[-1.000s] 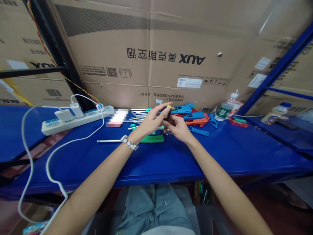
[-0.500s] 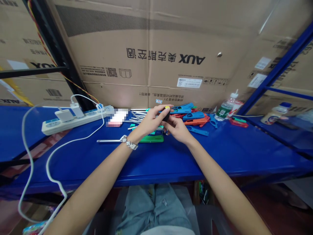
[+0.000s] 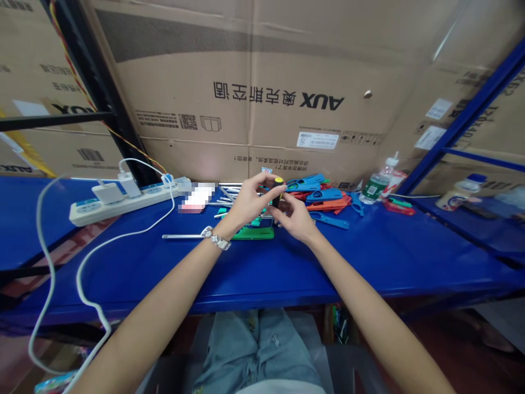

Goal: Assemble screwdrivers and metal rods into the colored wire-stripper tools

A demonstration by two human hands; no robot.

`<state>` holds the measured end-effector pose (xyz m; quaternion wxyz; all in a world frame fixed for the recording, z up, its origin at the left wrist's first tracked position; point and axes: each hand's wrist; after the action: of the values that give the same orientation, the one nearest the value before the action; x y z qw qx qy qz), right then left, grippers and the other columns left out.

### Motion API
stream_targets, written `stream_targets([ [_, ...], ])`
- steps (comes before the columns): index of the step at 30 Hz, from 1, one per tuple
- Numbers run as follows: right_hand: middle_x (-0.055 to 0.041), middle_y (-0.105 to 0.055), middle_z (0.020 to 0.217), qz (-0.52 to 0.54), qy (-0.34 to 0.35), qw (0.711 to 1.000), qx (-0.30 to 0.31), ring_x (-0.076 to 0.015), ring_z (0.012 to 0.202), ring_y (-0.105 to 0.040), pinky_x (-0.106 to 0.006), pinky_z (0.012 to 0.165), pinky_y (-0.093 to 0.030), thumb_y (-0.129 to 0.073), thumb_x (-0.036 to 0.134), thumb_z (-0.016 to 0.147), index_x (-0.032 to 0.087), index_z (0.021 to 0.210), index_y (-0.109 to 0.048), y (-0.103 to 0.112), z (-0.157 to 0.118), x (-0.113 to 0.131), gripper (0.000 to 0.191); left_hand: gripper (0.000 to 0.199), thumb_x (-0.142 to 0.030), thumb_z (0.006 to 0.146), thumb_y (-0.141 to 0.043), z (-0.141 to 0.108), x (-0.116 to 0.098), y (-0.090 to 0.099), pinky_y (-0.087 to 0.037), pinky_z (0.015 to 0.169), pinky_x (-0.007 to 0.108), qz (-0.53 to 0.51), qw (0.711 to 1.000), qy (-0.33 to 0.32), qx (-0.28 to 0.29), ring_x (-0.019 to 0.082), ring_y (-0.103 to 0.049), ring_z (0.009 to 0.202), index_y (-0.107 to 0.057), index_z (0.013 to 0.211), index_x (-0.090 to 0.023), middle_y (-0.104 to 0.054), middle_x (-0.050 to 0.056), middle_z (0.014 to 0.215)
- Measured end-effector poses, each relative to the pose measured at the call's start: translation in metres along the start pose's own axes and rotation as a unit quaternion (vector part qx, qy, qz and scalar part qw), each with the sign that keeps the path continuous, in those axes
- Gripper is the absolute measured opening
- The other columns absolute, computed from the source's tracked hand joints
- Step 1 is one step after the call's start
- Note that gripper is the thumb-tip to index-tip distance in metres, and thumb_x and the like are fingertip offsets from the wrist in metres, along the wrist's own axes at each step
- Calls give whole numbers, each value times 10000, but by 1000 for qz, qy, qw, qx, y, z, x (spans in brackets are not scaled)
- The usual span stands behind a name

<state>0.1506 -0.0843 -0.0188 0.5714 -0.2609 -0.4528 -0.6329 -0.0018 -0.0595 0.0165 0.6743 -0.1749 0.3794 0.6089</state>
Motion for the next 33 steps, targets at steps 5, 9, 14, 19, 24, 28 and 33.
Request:
stream_targets([
  [5,-7,-628,663,14,-4,999,-39,-169,535,-574,-319,504,-486,-764,634,759,228,821,-587,-4,1,-4,447,369,-436,750,-845,2,2,-6,-507,753,303,43,996,2,-78,167,-637,861,-612,923,-209,-685,39,922],
  [9,-29,-681,722,32,3,999,33,-169,535,-587,-334,528,-506,-676,648,837,217,882,-638,0,0,2,434,255,-446,957,-605,-2,-2,2,-516,707,297,13,999,8,37,179,-653,892,-660,1059,-219,-712,79,1029],
  [14,9,-650,708,28,-7,999,-35,-161,518,-580,-313,495,-492,-797,574,758,232,1000,-626,-4,-1,-2,452,212,-390,858,-748,0,1,2,-498,693,292,27,999,-3,-26,153,-619,778,-632,882,-216,-668,31,852],
  [19,-22,-680,727,41,-2,999,-18,-158,523,-594,-304,495,-484,-730,613,802,227,836,-577,-3,0,-4,417,299,-395,827,-783,-1,4,-2,-509,782,303,36,998,0,-42,175,-637,929,-614,993,-214,-692,60,1015],
  [24,-20,-663,738,1,7,1000,3,-156,560,-589,-298,523,-489,-675,561,861,217,934,-635,-1,0,-4,354,201,-383,946,-625,-3,3,1,-526,796,317,34,999,-1,22,190,-654,939,-658,1014,-196,-707,77,1005],
  [28,19,-591,660,-4,-1,998,-55,-154,529,-568,-292,499,-473,-748,594,782,232,919,-599,-4,0,-10,415,290,-381,805,-808,-1,4,-3,-518,766,305,52,997,-6,-51,166,-643,853,-603,904,-201,-688,35,901],
  [33,-32,-686,736,22,-2,1000,3,-173,551,-608,-328,540,-507,-677,645,827,231,803,-575,-1,0,-5,428,190,-364,963,-605,-2,3,2,-529,811,313,40,999,-6,8,186,-660,1006,-638,1069,-209,-710,85,1115],
])
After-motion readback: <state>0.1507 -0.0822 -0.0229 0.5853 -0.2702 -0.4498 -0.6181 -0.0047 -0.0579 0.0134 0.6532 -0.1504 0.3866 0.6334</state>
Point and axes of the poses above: each hand's wrist, its own z-axis towards the middle knuckle, its own y-axis out of the back of the hand, x = y × z
